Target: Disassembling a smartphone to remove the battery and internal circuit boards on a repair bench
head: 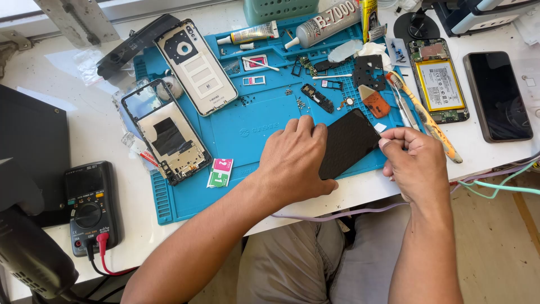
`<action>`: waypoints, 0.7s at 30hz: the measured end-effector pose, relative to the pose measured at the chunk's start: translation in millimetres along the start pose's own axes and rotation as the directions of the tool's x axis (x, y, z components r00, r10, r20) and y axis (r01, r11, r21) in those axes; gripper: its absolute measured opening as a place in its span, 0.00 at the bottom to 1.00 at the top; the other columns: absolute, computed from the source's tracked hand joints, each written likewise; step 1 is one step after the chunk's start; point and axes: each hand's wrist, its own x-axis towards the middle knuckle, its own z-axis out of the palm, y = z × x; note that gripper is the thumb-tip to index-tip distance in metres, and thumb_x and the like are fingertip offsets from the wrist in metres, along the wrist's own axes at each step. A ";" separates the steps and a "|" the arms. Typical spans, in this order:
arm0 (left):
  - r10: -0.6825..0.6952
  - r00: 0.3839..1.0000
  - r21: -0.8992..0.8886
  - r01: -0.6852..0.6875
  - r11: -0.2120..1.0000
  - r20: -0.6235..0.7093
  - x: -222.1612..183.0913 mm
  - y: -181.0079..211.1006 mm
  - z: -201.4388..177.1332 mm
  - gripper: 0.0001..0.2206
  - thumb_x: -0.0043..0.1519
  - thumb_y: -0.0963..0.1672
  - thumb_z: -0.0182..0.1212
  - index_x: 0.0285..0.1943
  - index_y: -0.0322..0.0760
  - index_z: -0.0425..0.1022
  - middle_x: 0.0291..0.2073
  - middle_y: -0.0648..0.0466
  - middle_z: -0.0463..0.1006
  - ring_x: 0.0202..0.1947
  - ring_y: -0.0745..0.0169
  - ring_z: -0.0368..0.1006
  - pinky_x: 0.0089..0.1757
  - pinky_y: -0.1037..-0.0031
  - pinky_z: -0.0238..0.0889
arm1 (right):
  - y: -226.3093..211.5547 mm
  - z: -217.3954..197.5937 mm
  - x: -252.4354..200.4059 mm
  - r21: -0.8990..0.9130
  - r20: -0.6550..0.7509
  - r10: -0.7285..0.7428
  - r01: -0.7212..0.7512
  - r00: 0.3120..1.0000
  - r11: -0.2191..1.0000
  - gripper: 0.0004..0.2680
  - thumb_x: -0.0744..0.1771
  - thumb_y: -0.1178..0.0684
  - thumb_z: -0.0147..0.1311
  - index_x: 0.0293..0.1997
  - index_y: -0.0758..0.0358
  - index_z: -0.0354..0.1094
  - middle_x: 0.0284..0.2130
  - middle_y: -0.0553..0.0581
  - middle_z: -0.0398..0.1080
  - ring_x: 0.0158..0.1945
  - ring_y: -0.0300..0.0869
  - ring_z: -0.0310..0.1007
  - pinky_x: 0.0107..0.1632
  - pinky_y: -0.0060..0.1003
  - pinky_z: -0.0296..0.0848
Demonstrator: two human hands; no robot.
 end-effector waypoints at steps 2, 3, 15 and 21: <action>0.000 1.000 -0.001 0.000 1.000 0.006 -0.3 0.3 -1.4 0.36 0.44 0.62 0.77 0.48 0.36 0.70 0.42 0.47 0.71 0.39 0.48 0.68 0.34 0.59 0.68 | 1.1 0.3 0.2 -0.019 -0.007 -0.005 0.005 1.000 1.000 0.05 0.67 0.57 0.53 0.41 0.62 0.75 0.12 0.54 0.62 0.15 0.35 0.59 0.23 0.30 0.60; -0.002 1.000 -0.003 0.002 1.000 0.012 -0.4 0.5 -2.2 0.36 0.45 0.62 0.77 0.48 0.36 0.70 0.42 0.47 0.71 0.40 0.48 0.67 0.34 0.59 0.68 | 1.7 0.4 0.4 -0.039 -0.012 -0.011 0.010 1.000 0.999 0.05 0.67 0.57 0.52 0.41 0.61 0.76 0.11 0.54 0.63 0.15 0.34 0.58 0.24 0.29 0.60; -0.014 0.999 0.005 0.014 1.000 0.048 1.1 -0.7 -2.1 0.38 0.45 0.63 0.77 0.51 0.36 0.70 0.44 0.47 0.71 0.42 0.48 0.68 0.37 0.59 0.68 | -16.7 -5.3 -5.6 -0.215 0.041 0.053 -0.043 0.998 0.976 0.06 0.69 0.53 0.48 0.39 0.55 0.74 0.10 0.57 0.63 0.17 0.38 0.60 0.27 0.34 0.59; -0.018 0.998 0.004 0.018 1.000 0.057 1.0 -0.7 -3.6 0.37 0.45 0.63 0.76 0.50 0.36 0.71 0.43 0.48 0.71 0.42 0.48 0.68 0.37 0.59 0.68 | -7.1 -7.2 -0.7 -0.116 0.078 0.023 -0.014 0.997 0.993 0.06 0.70 0.52 0.52 0.42 0.60 0.74 0.10 0.57 0.62 0.16 0.37 0.58 0.25 0.33 0.59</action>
